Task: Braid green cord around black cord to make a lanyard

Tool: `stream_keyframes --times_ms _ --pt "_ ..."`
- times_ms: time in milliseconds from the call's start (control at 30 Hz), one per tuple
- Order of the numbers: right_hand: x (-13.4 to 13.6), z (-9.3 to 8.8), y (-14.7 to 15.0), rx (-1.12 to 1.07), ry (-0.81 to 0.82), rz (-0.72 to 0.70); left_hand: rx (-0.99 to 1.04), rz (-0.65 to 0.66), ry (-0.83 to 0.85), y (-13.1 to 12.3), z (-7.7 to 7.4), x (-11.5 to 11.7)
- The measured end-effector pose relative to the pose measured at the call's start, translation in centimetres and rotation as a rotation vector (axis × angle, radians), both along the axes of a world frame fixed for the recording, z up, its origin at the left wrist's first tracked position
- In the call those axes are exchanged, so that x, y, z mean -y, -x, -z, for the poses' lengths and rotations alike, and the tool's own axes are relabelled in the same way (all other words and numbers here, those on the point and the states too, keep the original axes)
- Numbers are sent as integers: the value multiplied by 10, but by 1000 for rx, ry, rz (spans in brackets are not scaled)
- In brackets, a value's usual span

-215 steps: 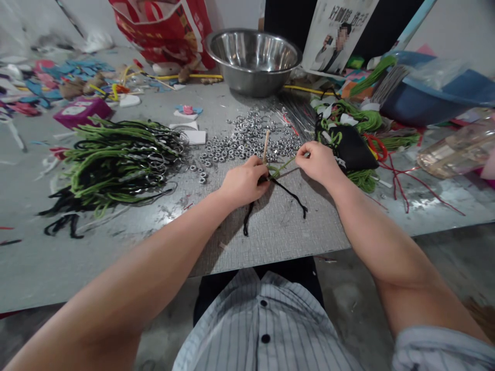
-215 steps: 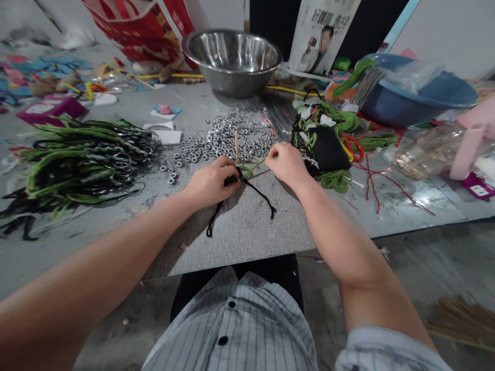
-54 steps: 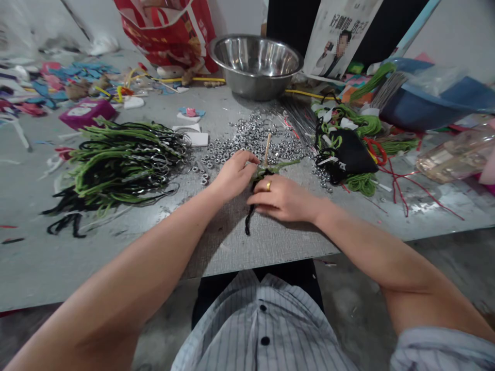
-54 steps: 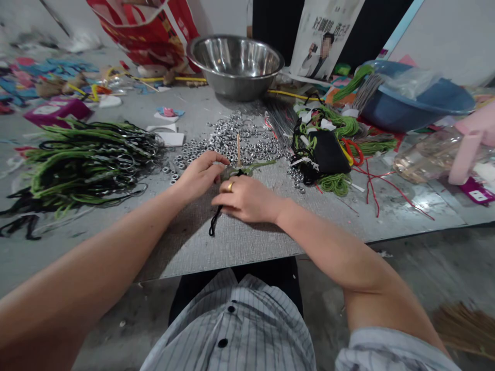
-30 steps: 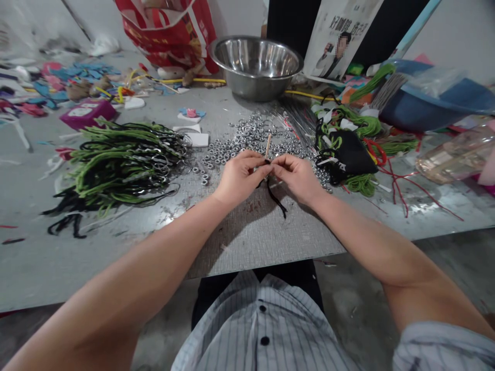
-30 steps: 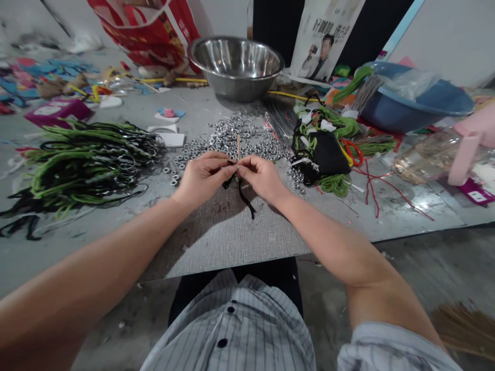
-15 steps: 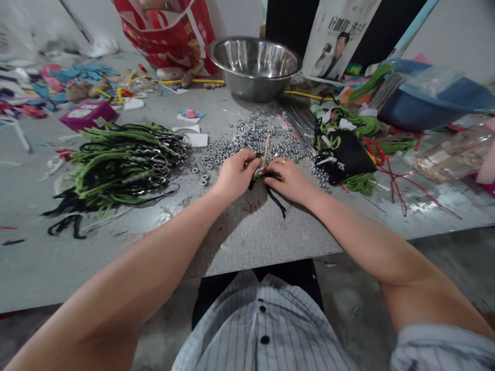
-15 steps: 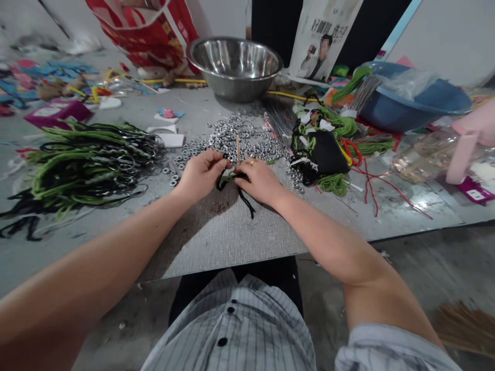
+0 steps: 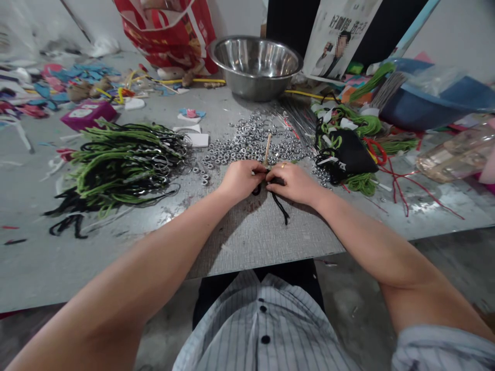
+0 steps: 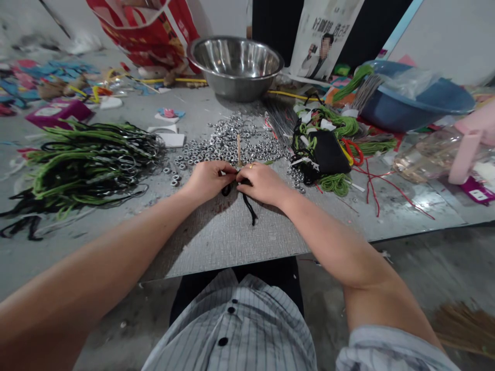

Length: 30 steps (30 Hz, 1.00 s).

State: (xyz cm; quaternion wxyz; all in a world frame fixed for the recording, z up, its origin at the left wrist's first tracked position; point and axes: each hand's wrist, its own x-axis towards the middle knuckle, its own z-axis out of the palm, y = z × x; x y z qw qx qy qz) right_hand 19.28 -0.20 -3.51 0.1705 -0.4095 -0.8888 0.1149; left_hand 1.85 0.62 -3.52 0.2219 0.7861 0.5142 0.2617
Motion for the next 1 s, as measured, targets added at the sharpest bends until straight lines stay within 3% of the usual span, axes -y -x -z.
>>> stream_keyframes --times_ms 267,500,1000 --pt "1 0 -2 -31 7 8 -311 132 -61 0 -1 2" --pt "4 -5 -1 -44 41 56 -342 222 -97 3 -6 9" --pt "9 -5 6 75 -7 128 -344 229 -72 4 -2 6"
